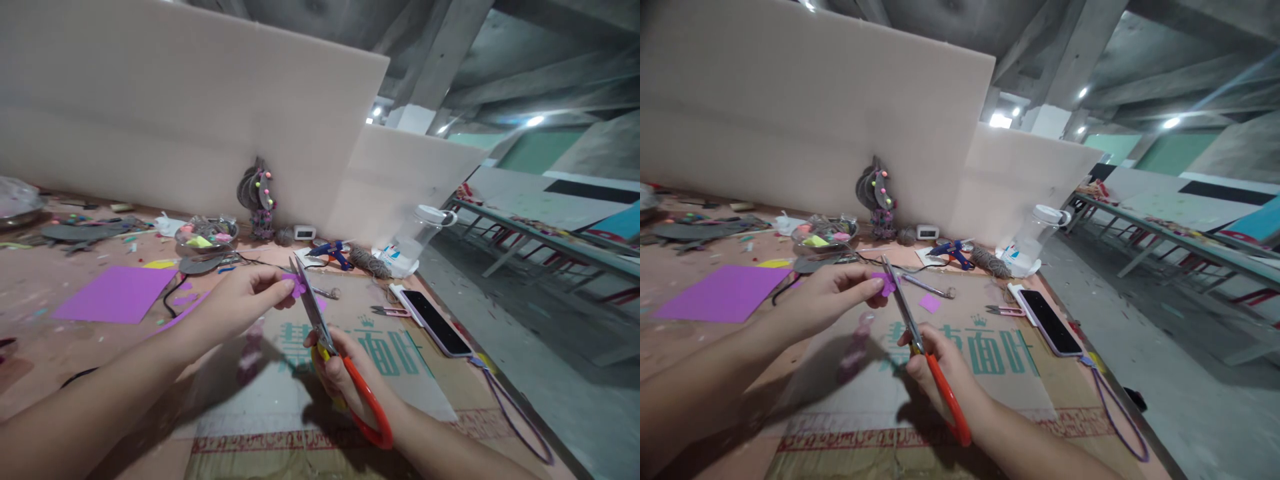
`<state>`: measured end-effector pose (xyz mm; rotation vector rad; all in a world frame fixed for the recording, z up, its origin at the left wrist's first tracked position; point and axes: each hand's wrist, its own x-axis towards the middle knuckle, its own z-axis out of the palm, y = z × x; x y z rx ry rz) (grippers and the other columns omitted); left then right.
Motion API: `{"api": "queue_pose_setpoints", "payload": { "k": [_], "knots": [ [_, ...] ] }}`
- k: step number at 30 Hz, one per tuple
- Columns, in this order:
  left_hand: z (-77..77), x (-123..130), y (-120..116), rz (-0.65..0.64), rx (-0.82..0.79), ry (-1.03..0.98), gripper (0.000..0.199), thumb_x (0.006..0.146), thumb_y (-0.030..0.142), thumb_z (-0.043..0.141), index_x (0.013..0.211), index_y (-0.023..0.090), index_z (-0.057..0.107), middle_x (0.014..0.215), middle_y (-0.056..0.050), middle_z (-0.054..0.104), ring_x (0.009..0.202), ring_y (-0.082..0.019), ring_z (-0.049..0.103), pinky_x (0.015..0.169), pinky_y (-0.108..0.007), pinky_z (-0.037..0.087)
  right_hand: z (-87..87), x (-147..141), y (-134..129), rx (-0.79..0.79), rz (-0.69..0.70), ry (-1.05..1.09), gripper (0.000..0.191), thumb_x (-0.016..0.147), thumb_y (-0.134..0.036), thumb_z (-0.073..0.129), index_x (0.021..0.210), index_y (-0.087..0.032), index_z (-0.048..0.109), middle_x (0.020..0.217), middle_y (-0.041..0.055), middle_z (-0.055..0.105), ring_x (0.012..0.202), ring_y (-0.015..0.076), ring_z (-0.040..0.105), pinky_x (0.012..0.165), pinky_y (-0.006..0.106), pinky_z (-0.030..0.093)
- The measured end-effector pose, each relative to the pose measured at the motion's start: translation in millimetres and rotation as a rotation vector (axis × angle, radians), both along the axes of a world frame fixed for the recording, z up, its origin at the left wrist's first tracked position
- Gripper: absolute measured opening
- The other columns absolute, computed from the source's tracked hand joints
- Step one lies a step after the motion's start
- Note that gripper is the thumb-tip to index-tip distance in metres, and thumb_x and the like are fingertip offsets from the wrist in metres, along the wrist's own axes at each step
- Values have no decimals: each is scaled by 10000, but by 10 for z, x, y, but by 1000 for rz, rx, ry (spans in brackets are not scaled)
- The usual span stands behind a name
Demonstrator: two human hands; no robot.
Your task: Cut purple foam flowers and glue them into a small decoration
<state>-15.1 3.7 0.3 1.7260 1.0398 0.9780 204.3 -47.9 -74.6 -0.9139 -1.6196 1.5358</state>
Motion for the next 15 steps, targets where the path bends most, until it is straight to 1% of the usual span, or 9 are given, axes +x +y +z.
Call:
{"api": "queue_pose_setpoints", "payload": {
  "k": [10,15],
  "knots": [
    [3,1,16,2,2,20,268,861,393,550,798,164,675,736,-25,695,735,-161,640,680,-260,477,-21,10,-5,-17,6,8,621,778,-722,544,1096,-189,514,614,-74,328,490,67,241,426,203,192],
    [-14,-12,7,1,12,34,264,863,386,550,782,169,676,727,-21,701,725,-155,640,661,-248,469,-55,-1,-8,-37,8,49,619,774,-717,557,1097,-191,513,610,-79,322,476,61,230,418,203,178]
  ]
}}
